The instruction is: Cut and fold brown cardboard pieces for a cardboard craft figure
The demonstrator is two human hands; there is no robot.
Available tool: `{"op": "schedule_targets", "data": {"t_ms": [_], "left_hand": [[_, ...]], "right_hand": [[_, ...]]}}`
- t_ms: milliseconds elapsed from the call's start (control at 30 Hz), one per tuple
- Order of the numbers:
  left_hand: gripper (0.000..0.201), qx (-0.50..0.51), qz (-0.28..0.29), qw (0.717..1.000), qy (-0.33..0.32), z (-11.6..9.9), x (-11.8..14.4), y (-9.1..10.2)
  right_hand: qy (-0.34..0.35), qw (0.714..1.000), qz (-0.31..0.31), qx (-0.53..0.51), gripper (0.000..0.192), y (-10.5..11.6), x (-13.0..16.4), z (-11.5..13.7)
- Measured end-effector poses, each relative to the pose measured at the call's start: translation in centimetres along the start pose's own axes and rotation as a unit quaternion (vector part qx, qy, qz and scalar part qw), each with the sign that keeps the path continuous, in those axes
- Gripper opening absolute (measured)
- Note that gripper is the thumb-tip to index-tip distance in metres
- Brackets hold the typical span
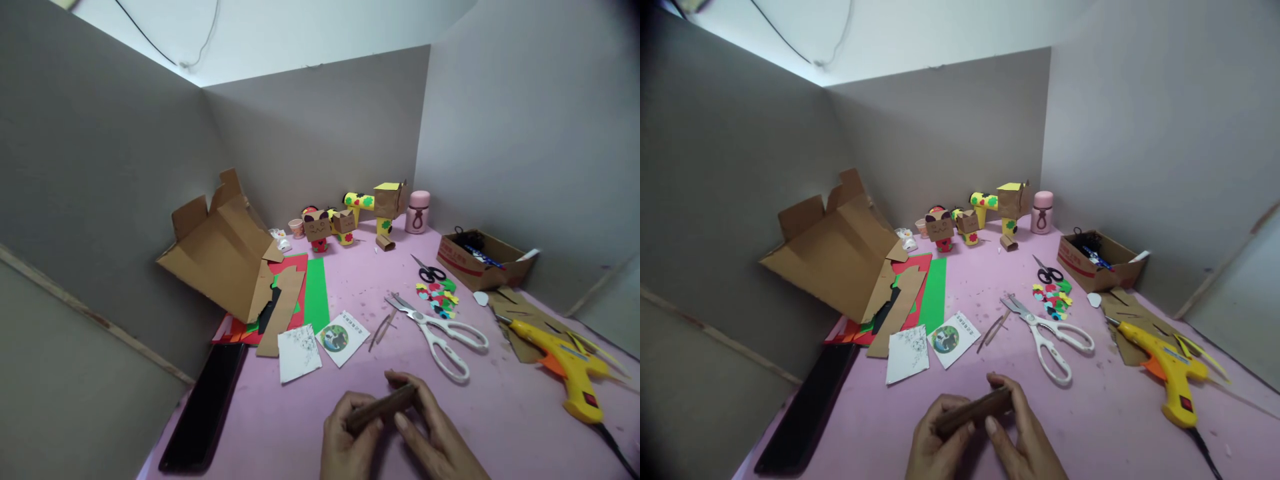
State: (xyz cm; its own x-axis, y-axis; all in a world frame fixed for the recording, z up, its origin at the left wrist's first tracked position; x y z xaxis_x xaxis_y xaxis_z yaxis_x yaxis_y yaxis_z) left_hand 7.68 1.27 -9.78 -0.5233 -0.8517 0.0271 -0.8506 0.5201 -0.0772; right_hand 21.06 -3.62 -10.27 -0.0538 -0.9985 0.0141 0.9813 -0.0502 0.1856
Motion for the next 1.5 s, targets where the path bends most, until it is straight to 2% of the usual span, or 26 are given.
{"op": "schedule_targets", "data": {"t_ms": [100,167,233,300,367,433,500,600,667,767,800,900,967,1133,1333,1500], "left_hand": [[0.014,-0.002,0.003,1.0,0.008,-0.1,-0.2,-0.1],[0.019,0.032,-0.008,0.999,-0.001,0.0,-0.2,-0.1],[0.027,0.054,-0.013,0.998,-0.003,0.3,-0.1,-0.3],[0.021,0.04,-0.005,0.999,-0.003,0.3,-0.2,-0.5],[0.01,0.006,0.003,1.0,-0.007,0.2,-0.3,-0.6],[0.004,-0.026,0.003,1.0,-0.009,-0.1,-0.4,-0.5],[0.005,-0.045,0.002,0.999,-0.003,-0.1,-0.4,-0.4],[0.011,-0.035,0.008,0.999,0.004,0.1,-0.2,-0.5],[0.021,-0.02,-0.032,0.999,-0.008,0.1,0.1,-0.1],[0.043,-0.012,-0.143,0.988,-0.056,-0.2,1.2,1.3],[0.043,-0.008,-0.156,0.986,-0.066,-0.2,1.5,1.4],[0.028,0.008,-0.108,0.992,-0.069,-0.4,1.4,0.6],[0.028,0.013,-0.077,0.995,-0.068,-0.8,1.1,0.1],[0.026,0.013,-0.068,0.995,-0.07,-1.6,0.9,0.2],[0.025,-0.011,-0.076,0.992,-0.101,-2.0,1.2,0.2],[0.023,-0.02,-0.025,0.998,-0.061,-1.7,0.7,0.1]], "right_hand": [[-0.025,0.997,-0.051,-0.049,0.047,-0.9,0.4,-1.1],[-0.014,0.997,-0.062,-0.041,0.062,-1.5,0.5,-1.6],[-0.004,0.999,-0.047,-0.017,0.076,-2.0,0.5,-2.0],[-0.009,1.0,-0.003,0.0,0.084,-2.3,0.3,-2.1],[-0.033,0.999,0.031,-0.005,0.082,-2.2,0.2,-1.8],[-0.059,0.998,0.012,-0.029,0.071,-1.2,0.0,-1.0],[-0.067,0.996,-0.021,-0.049,0.058,-0.2,-0.2,0.1],[-0.055,0.997,-0.016,-0.049,0.043,-0.3,-0.7,1.3],[-0.046,0.998,-0.011,-0.052,0.038,-0.7,-0.8,1.5],[-0.027,0.998,-0.013,-0.053,0.037,-1.2,-0.6,1.5],[-0.023,0.998,-0.017,-0.053,0.037,-1.3,-0.5,1.5],[-0.015,0.997,-0.04,-0.062,0.036,-1.3,-0.3,1.5],[-0.012,0.997,-0.041,-0.065,0.035,-1.3,-0.4,1.6],[-0.005,0.999,-0.005,-0.053,0.033,-1.6,-0.7,1.5],[0.01,0.998,-0.011,-0.054,0.031,-1.3,-0.2,1.6],[0.006,0.999,0.01,-0.038,0.026,-1.2,-0.2,2.1]]}}
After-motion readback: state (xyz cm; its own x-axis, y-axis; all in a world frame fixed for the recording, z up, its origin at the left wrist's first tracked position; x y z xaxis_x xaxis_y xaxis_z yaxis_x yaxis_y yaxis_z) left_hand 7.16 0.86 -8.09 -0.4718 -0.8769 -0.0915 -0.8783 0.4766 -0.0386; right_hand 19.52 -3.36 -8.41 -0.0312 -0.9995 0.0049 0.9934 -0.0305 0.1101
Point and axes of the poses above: each hand's wrist, its own x-axis away from the middle knuckle, its own y-axis out of the back of the hand, z = x × y, the point moved 8 cm from there along -x, towards the middle knuckle, and after that the axes turned 10 degrees about z, right-handed, at the moved point
